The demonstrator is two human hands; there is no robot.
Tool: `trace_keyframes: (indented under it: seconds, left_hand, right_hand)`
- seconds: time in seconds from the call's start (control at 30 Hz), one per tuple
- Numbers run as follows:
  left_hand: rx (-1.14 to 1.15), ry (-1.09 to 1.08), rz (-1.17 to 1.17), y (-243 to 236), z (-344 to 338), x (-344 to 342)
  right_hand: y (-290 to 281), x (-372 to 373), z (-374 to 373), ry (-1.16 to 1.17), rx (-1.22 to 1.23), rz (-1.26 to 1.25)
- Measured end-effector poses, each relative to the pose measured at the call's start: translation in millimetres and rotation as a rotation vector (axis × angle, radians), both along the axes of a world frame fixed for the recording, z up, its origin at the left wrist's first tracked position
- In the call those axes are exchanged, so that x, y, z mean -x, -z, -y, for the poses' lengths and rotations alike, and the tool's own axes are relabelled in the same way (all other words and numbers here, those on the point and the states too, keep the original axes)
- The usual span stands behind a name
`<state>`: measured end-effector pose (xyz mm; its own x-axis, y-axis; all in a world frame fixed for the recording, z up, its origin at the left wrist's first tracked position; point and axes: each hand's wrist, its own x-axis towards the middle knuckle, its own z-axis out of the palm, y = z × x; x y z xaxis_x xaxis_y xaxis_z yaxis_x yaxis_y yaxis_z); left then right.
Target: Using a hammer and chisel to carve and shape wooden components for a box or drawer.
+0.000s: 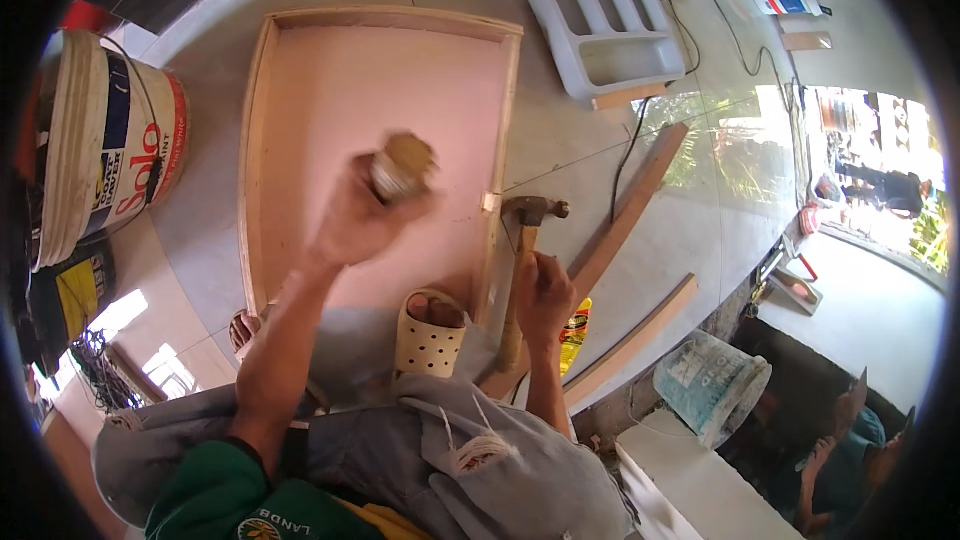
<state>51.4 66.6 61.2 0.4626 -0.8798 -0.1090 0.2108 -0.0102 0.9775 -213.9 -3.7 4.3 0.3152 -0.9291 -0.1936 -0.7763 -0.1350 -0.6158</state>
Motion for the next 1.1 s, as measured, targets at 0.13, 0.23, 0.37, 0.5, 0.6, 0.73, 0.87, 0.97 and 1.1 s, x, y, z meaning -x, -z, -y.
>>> trace_keyframes:
  seconds: [0.13, 0.23, 0.37, 0.5, 0.6, 0.73, 0.87, 0.97, 1.1]
  left_hand:
    - [0.069, 0.36, 0.265, -33, 12, 73]
    - [0.166, 0.437, 0.735, -37, 23, 131]
    - [0.254, 0.431, 0.903, -31, 32, 163]
    - [0.353, 0.36, 0.786, -27, 38, 164]
    - [0.352, 0.306, 0.708, -25, 46, 155]
    - [0.316, 0.324, 0.651, -19, 54, 137]
    - [0.376, 0.241, 0.634, -9, 65, 135]
    - [0.357, 0.278, 0.635, -6, 67, 136]
    - [0.322, 0.34, 0.606, -2, 66, 137]
  right_hand:
    - [-9, 17, -8, -0.027, 0.196, 0.101]
    - [-31, 36, -11, 0.104, 0.271, 0.161]
    - [-62, 54, -7, 0.311, 0.297, 0.223]
    - [-66, 63, -6, 0.398, 0.166, 0.572]
    - [-52, 61, -14, 0.326, 0.165, 0.43]
    - [-28, 58, -27, 0.215, 0.195, 0.236]
    - [-12, 50, -35, 0.154, 0.201, 0.184]
    - [-8, 50, -38, 0.128, 0.212, 0.15]
    - [-6, 51, -38, 0.097, 0.225, 0.121]
